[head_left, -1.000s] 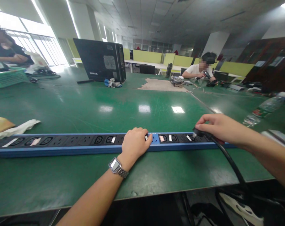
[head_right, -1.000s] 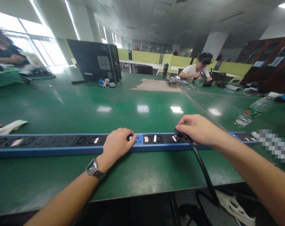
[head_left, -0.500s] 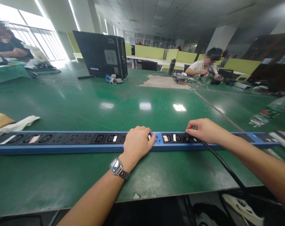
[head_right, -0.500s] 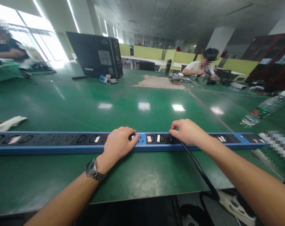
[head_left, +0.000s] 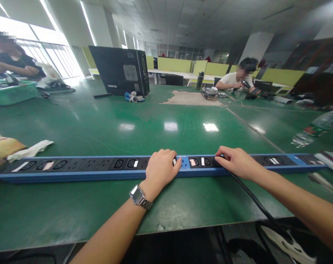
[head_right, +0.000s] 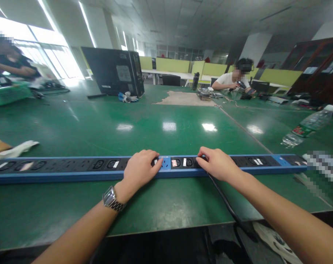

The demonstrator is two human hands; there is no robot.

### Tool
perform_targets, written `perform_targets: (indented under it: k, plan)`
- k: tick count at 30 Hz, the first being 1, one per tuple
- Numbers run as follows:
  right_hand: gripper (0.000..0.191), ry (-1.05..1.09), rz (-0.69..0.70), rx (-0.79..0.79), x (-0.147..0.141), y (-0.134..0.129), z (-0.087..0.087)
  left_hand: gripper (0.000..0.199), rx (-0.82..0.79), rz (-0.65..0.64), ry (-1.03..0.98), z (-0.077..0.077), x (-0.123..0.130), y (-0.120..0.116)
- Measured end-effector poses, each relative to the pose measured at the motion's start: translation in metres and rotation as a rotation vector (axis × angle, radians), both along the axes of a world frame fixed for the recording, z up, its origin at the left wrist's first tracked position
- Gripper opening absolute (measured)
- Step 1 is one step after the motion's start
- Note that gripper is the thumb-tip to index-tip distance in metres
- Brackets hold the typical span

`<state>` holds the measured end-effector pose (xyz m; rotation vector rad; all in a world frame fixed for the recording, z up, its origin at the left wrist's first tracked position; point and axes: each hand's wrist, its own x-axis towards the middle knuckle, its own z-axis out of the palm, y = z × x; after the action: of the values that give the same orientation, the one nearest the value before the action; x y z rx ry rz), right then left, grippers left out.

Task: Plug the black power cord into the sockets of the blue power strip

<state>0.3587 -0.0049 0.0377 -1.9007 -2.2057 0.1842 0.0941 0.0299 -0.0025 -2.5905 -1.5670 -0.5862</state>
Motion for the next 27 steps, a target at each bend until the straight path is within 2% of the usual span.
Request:
perform_targets:
  k: [5,8,11,15,19,22,24,27]
  plan:
    - [0.039,0.097,-0.025,0.043,0.008,-0.002,-0.011,0.027,0.022,-0.080,-0.056,0.000,0.002,-0.004]
    - [0.049,0.210,-0.145,0.250,0.026,-0.004,-0.029,0.033,0.011,-0.190,-0.136,0.000,0.010,-0.011]
    - [0.045,0.081,-0.226,0.450,0.044,-0.009,-0.052,0.048,-0.009,-0.310,-0.170,0.001,0.035,-0.018]
    - [0.039,-0.102,-0.175,0.525,0.053,-0.014,-0.072,0.065,-0.022,-0.403,-0.168,0.003,0.083,-0.020]
    - [0.038,-0.135,-0.177,0.588,0.053,-0.015,-0.078,0.036,-0.034,-0.423,-0.107,0.002,0.111,-0.014]
    - [0.035,-0.149,-0.157,0.652,0.053,-0.013,-0.080,0.030,-0.011,-0.473,-0.104,-0.001,0.114,-0.013]
    - [0.034,-0.149,-0.146,0.722,0.052,-0.013,-0.081,0.030,0.028,-0.481,-0.191,0.000,0.112,-0.012]
    - [0.032,-0.144,-0.133,0.783,0.051,-0.012,-0.082,0.033,0.117,-0.416,-0.456,0.010,0.109,-0.008]
